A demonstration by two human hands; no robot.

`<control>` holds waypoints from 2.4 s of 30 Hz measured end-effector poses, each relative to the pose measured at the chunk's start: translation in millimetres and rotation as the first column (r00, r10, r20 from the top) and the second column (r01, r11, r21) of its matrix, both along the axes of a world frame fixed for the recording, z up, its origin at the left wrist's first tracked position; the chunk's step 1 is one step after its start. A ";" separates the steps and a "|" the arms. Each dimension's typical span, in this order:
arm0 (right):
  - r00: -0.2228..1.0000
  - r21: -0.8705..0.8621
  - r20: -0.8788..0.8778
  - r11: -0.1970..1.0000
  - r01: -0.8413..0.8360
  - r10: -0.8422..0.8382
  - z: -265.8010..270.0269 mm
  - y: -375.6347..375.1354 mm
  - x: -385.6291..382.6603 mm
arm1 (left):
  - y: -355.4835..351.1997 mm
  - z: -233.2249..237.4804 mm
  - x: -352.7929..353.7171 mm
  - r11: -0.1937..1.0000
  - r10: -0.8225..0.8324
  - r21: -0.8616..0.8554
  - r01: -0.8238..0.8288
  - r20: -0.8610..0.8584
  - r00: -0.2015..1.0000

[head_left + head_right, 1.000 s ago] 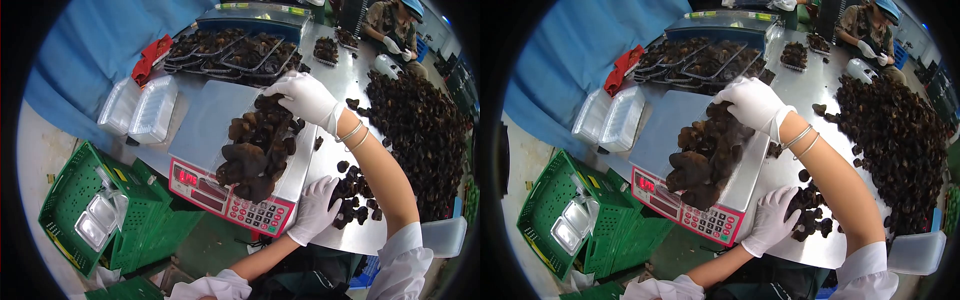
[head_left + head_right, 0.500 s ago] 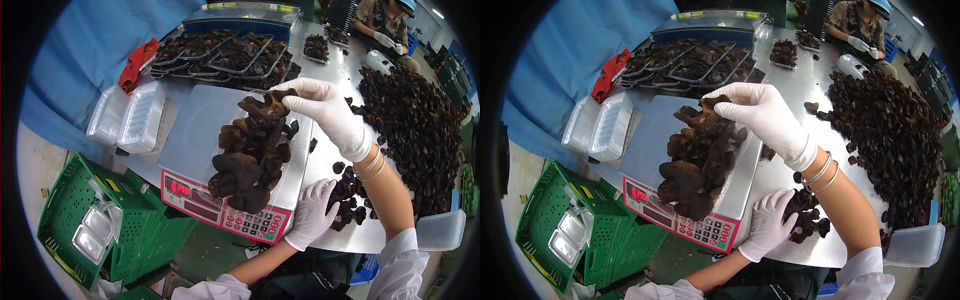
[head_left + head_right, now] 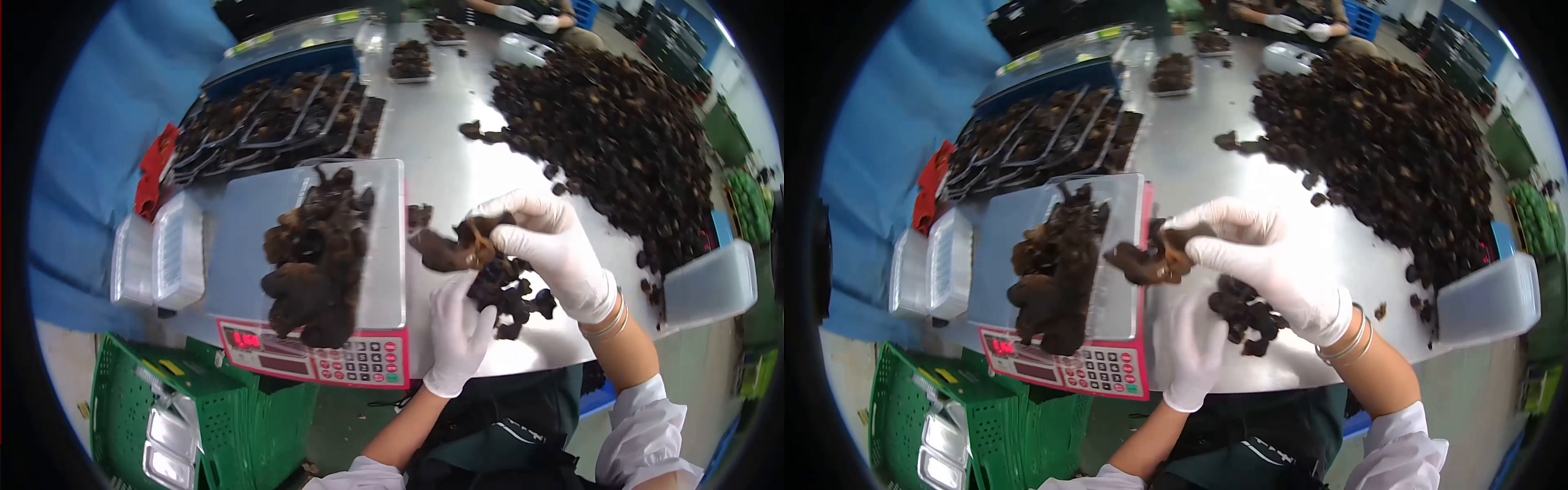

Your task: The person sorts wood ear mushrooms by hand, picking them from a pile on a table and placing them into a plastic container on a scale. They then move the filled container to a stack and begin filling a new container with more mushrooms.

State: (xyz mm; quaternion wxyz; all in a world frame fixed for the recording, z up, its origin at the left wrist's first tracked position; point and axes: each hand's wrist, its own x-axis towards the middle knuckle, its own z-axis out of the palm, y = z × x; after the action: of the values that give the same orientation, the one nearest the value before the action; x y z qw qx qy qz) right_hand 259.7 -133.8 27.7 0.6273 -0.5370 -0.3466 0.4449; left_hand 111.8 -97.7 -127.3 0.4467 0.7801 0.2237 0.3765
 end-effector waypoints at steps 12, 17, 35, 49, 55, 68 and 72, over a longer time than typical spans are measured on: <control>0.600 0.410 0.592 0.842 0.350 -0.538 -42.5 -104.8 -20.6 | -45.6 56.5 1.3 0.751 -0.042 -0.529 0.395 0.558 0.829; 0.334 0.353 0.829 0.884 0.307 -0.447 -40.1 -130.5 -37.1 | -57.8 50.9 1.8 0.823 -0.084 -0.431 0.370 0.552 0.830; 0.779 0.398 0.360 0.839 0.370 -0.514 -80.6 -172.8 -9.0 | -91.5 54.3 33.2 0.793 -0.205 -0.450 0.410 0.437 0.876; -0.198 0.007 0.557 -0.234 0.972 -0.806 -173.3 -388.2 -26.6 | 40.6 21.0 73.9 0.916 0.328 0.364 -0.171 -0.429 0.842; 0.004 0.100 0.625 0.085 0.991 -0.781 -197.9 -359.3 -22.7 | 80.2 10.6 88.6 0.926 0.375 0.318 -0.205 -0.696 0.612; 0.381 0.341 0.558 0.622 0.705 -0.737 -145.7 -201.4 -12.2 | 26.5 33.7 28.1 0.190 -0.130 -0.762 0.619 0.605 0.785; 0.783 0.151 0.311 0.841 0.519 -0.539 -106.5 -134.4 -12.2 | 20.9 40.4 21.6 -0.033 -0.070 -0.637 0.770 0.770 0.634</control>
State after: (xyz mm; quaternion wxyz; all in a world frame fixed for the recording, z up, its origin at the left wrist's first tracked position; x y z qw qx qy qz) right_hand 247.5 -268.3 -78.8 0.6719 -0.6632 -0.2980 0.1410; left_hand 133.3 -76.8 -86.9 0.9691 0.1835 0.0048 0.1645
